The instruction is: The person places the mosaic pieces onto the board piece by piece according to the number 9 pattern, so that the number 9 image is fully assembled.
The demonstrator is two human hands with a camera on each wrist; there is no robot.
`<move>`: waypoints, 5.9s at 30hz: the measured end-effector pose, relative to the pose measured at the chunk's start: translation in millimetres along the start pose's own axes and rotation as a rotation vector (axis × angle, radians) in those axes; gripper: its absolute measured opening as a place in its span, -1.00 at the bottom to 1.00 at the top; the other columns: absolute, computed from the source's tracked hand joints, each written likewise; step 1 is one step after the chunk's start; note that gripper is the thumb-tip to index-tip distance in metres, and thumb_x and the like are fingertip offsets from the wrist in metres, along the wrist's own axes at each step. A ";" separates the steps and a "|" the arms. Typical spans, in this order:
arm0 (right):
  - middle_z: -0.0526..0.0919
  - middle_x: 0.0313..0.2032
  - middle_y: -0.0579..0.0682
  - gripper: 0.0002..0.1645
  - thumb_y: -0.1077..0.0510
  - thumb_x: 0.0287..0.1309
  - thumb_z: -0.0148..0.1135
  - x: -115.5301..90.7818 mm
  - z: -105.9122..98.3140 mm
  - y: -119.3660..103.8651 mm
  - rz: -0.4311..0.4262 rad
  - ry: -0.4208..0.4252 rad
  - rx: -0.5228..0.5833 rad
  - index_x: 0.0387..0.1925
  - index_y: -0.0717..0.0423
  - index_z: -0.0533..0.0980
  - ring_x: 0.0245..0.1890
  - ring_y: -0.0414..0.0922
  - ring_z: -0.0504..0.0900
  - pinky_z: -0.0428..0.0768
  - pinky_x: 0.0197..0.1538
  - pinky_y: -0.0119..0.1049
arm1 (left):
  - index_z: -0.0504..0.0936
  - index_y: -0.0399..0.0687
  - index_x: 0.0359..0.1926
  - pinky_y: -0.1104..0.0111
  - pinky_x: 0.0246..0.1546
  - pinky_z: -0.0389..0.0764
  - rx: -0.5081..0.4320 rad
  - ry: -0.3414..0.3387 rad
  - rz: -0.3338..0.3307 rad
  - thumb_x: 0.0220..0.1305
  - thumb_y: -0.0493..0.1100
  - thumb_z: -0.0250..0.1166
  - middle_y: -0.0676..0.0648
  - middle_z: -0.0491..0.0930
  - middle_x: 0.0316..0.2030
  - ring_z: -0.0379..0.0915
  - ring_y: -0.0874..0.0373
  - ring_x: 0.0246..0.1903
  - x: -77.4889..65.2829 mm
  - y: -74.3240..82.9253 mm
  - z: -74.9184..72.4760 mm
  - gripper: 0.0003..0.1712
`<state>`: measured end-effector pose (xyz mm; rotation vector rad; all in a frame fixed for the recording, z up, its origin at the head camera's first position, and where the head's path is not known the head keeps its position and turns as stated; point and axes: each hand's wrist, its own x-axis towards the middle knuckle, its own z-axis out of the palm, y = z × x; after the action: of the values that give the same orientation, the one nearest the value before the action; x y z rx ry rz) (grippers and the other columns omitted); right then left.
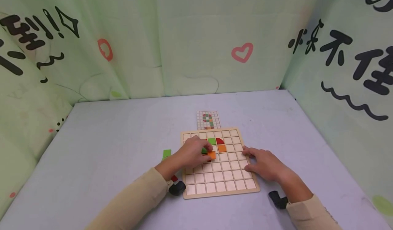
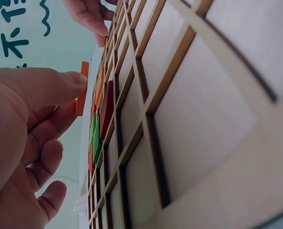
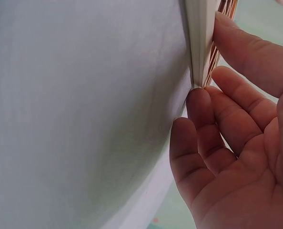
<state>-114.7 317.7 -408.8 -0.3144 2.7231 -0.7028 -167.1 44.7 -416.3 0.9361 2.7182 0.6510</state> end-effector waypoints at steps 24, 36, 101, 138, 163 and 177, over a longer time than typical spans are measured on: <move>0.33 0.38 0.24 -0.31 0.02 0.15 0.43 0.1 -0.3 0.8 -0.002 0.002 0.002 0.24 0.26 0.48 0.33 0.37 0.29 0.29 0.22 0.29 | 0.73 0.14 -0.14 0.32 -0.07 0.39 0.080 0.005 0.028 0.28 -0.01 0.40 0.24 0.59 -0.33 0.37 0.23 -0.22 5.8 6.0 8.8 -0.84; 0.34 0.38 0.23 -0.33 0.02 0.15 0.42 -0.4 0.5 0.6 -0.008 0.007 0.002 0.23 0.25 0.49 0.32 0.37 0.30 0.29 0.22 0.29 | 0.71 0.15 -0.14 0.34 -0.08 0.35 0.094 -0.014 0.000 0.29 -0.02 0.39 0.25 0.53 -0.36 0.34 0.23 -0.23 6.4 9.1 8.2 -0.85; 0.34 0.38 0.25 -0.31 0.01 0.15 0.42 0.1 1.7 2.1 -0.019 0.012 -0.003 0.24 0.26 0.48 0.30 0.35 0.33 0.32 0.21 0.28 | 0.70 0.13 -0.02 0.32 -0.10 0.33 0.092 0.024 -0.024 0.30 -0.05 0.37 0.23 0.66 -0.13 0.35 0.22 -0.15 4.4 14.1 -1.4 -0.76; 0.34 0.38 0.24 -0.31 0.02 0.16 0.42 0.1 -0.7 1.0 -0.030 0.007 -0.011 0.24 0.26 0.48 0.31 0.35 0.33 0.32 0.21 0.27 | 0.62 -0.07 0.11 0.39 -0.07 0.53 -0.087 0.091 -0.081 0.18 0.04 0.49 0.00 0.61 0.02 0.47 0.17 -0.08 -29.8 -13.6 -38.3 -0.46; 0.33 0.38 0.24 -0.32 0.01 0.16 0.42 0.8 0.2 0.3 -0.012 -0.006 0.000 0.24 0.24 0.48 0.32 0.36 0.31 0.31 0.21 0.29 | 0.59 -0.11 0.10 0.25 -0.04 0.51 -0.144 0.192 -0.104 0.12 -0.03 0.54 -0.08 0.62 -0.01 0.49 0.07 -0.09 -53.6 -32.1 -39.8 -0.44; 0.35 0.38 0.23 -0.32 0.01 0.16 0.42 -0.3 -0.1 1.7 -0.020 0.002 -0.002 0.24 0.24 0.48 0.29 0.34 0.35 0.34 0.19 0.26 | 0.55 -0.13 0.14 0.37 -0.20 0.57 -0.156 0.198 -0.124 0.10 -0.02 0.56 -0.08 0.61 -0.02 0.52 0.09 -0.13 -59.3 -38.6 -38.5 -0.37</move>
<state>-114.7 319.3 -409.5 -0.3425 2.7262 -0.7070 -153.7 -32.5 -397.8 0.6940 2.8155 0.9602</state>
